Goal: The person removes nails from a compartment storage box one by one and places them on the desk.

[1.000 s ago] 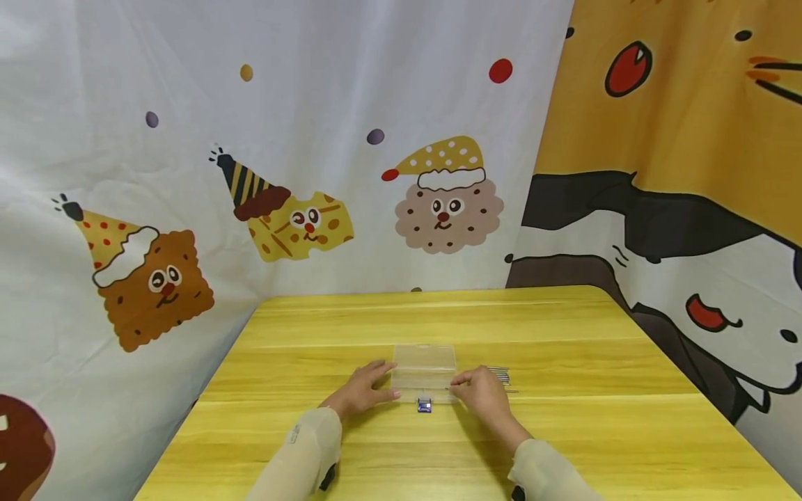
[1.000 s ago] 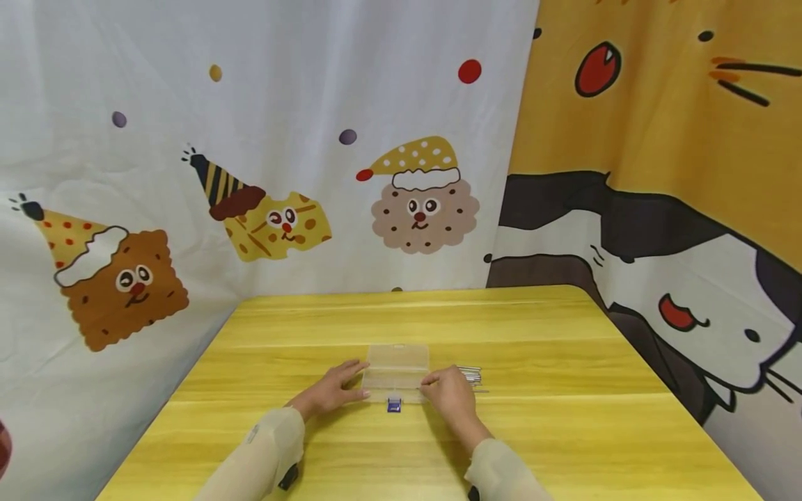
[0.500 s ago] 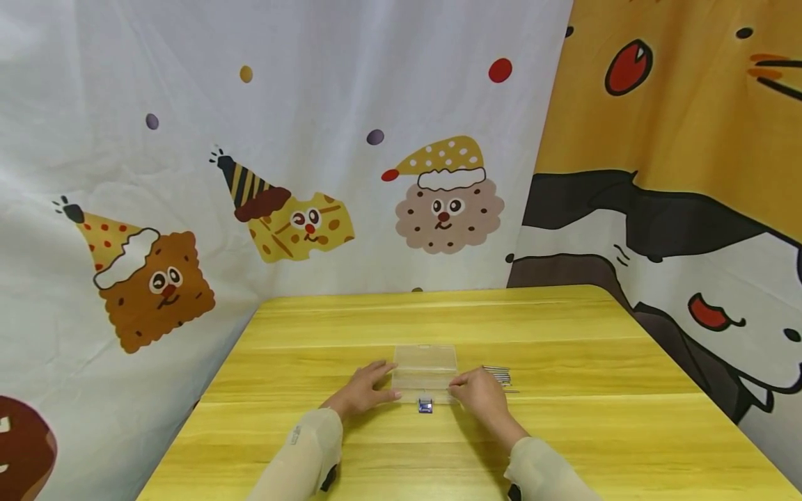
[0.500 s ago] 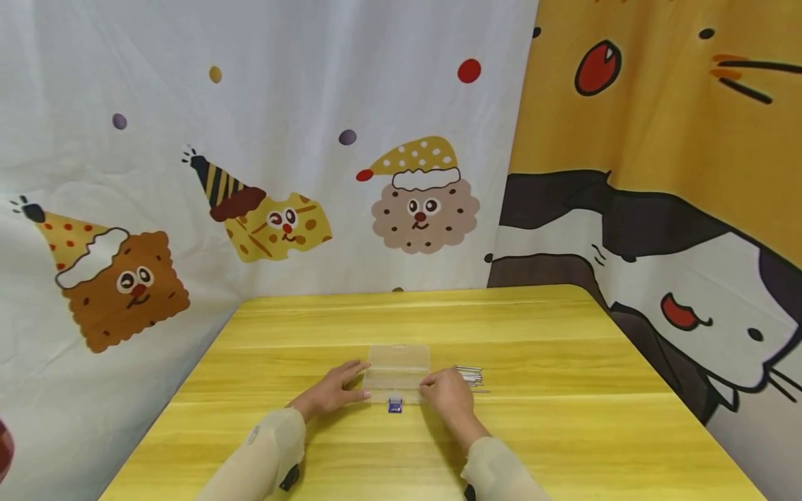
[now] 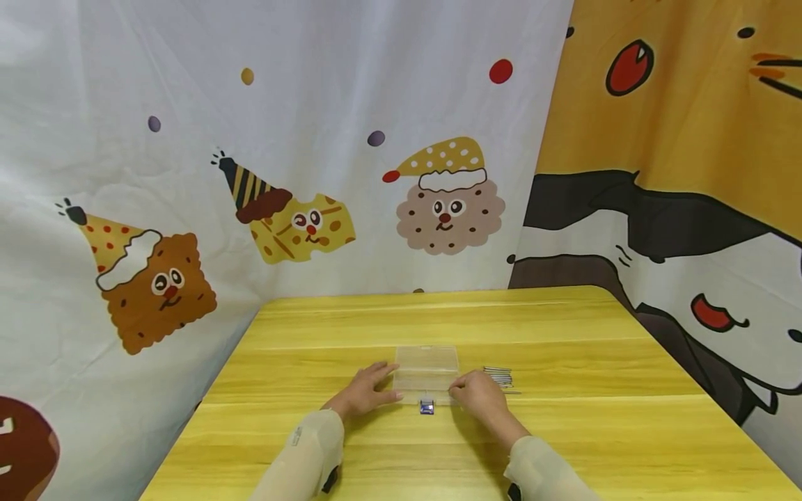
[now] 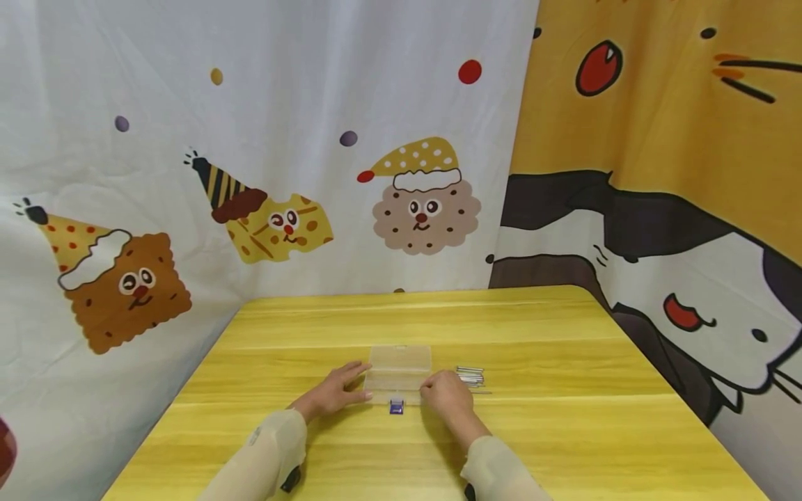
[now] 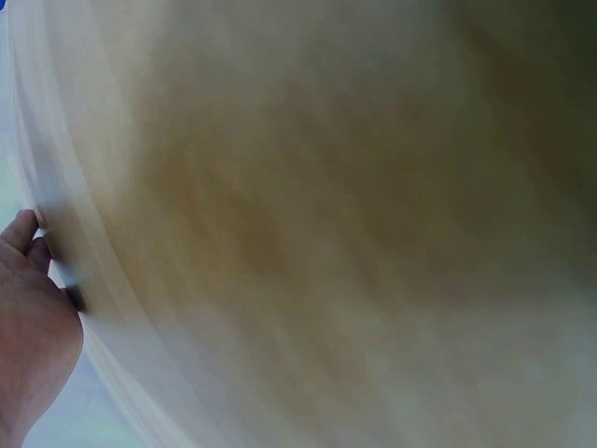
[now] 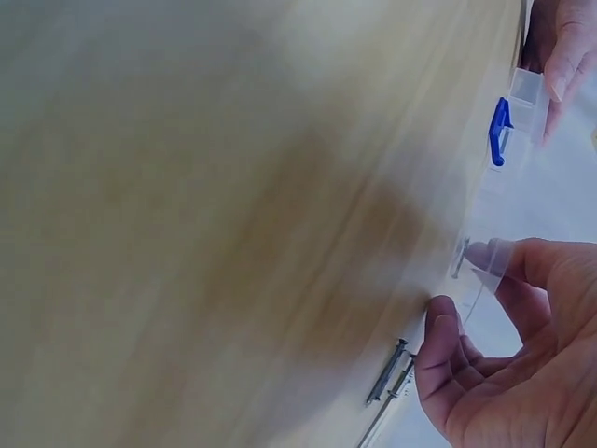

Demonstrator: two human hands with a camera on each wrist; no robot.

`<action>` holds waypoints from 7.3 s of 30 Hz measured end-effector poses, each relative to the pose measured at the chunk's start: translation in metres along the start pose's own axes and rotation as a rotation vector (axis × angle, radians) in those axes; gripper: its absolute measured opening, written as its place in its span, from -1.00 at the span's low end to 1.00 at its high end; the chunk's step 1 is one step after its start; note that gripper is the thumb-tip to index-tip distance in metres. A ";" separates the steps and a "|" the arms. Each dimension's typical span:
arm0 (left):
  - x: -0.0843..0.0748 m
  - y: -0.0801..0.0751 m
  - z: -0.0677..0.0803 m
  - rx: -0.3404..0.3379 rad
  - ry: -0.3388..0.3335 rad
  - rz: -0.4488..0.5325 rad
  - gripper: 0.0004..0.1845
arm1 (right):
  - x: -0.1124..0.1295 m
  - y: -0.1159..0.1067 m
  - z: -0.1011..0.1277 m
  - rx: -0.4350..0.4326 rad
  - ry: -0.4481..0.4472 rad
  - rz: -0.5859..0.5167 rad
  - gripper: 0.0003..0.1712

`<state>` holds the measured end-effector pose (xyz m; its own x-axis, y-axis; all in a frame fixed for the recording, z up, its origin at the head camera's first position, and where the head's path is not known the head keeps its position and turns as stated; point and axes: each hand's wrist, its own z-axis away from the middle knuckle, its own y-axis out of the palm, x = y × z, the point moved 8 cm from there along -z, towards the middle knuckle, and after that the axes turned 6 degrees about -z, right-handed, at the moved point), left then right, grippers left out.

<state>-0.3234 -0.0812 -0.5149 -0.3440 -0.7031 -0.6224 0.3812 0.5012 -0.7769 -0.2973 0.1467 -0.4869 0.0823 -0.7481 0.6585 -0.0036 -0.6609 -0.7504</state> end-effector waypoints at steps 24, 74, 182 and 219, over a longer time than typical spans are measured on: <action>0.001 0.001 -0.002 -0.005 -0.003 -0.006 -0.22 | -0.001 0.000 -0.002 -0.008 -0.034 0.118 -0.86; 0.000 0.000 -0.003 -0.020 0.018 -0.025 -0.22 | 0.002 -0.005 -0.013 0.085 0.075 0.078 -0.94; -0.001 0.002 -0.003 -0.038 -0.023 0.033 -0.22 | 0.013 0.003 -0.022 0.066 -0.513 0.097 -0.83; 0.002 -0.002 -0.002 -0.018 -0.027 0.020 -0.24 | -0.026 -0.041 0.027 0.258 -0.395 -0.043 -0.80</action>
<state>-0.3266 -0.0824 -0.5151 -0.3135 -0.7061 -0.6350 0.3722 0.5239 -0.7662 -0.2719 0.1949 -0.4750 0.4499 -0.6074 0.6547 0.2518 -0.6171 -0.7455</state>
